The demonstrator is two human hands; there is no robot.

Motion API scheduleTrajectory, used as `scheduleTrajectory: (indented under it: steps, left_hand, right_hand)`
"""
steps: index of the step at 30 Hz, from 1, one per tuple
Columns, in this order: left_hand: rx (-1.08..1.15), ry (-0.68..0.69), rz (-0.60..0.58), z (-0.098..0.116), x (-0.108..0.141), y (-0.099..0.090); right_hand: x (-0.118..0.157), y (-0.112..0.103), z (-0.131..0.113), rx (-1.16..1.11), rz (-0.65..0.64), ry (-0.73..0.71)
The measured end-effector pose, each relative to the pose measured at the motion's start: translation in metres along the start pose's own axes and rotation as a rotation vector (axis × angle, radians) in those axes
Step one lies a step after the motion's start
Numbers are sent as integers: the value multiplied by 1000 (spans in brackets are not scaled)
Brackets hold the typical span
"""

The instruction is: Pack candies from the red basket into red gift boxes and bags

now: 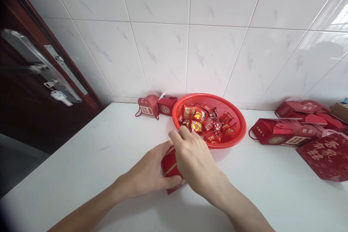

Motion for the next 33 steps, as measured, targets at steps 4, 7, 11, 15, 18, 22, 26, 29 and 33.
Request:
scheduleTrajectory:
  steps: [4, 7, 11, 15, 18, 22, 26, 29, 33]
  left_hand:
    - [0, 40, -19, 3, 0, 1]
    - [15, 73, 7, 3, 1, 0]
    - [61, 134, 63, 2, 0, -3]
    - [90, 210, 58, 3, -1, -3]
    - [73, 211, 50, 2, -1, -3]
    - [105, 217, 42, 3, -1, -4]
    - [180, 216, 76, 2, -5, -5]
    - [180, 196, 144, -4, -9, -5]
    - [142, 166, 129, -16, -13, -2]
  right_hand:
    - [-4, -2, 1, -27, 83, -35]
    - [-5, -6, 3, -246, 72, -6]
    - [-4, -19, 4, -367, 158, 40]
    - [-2, -29, 6, -383, 244, 80]
    - [-1, -35, 7, -402, 283, 88]
    - [-2, -35, 8, -452, 259, 99]
    - [-4, -28, 7, -510, 196, 133]
    - [-7, -19, 7, -536, 154, 158]
    - [-13, -4, 10, -544, 66, 179]
Point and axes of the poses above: each hand's wrist, its own x-axis away from the middle knuckle, its own y-axis out of the palm, z = x × y, the point moved 6 cm from there along -x, towards the middle knuckle, and after that the axes turned 6 degrees about y, right-handed, at the moved point
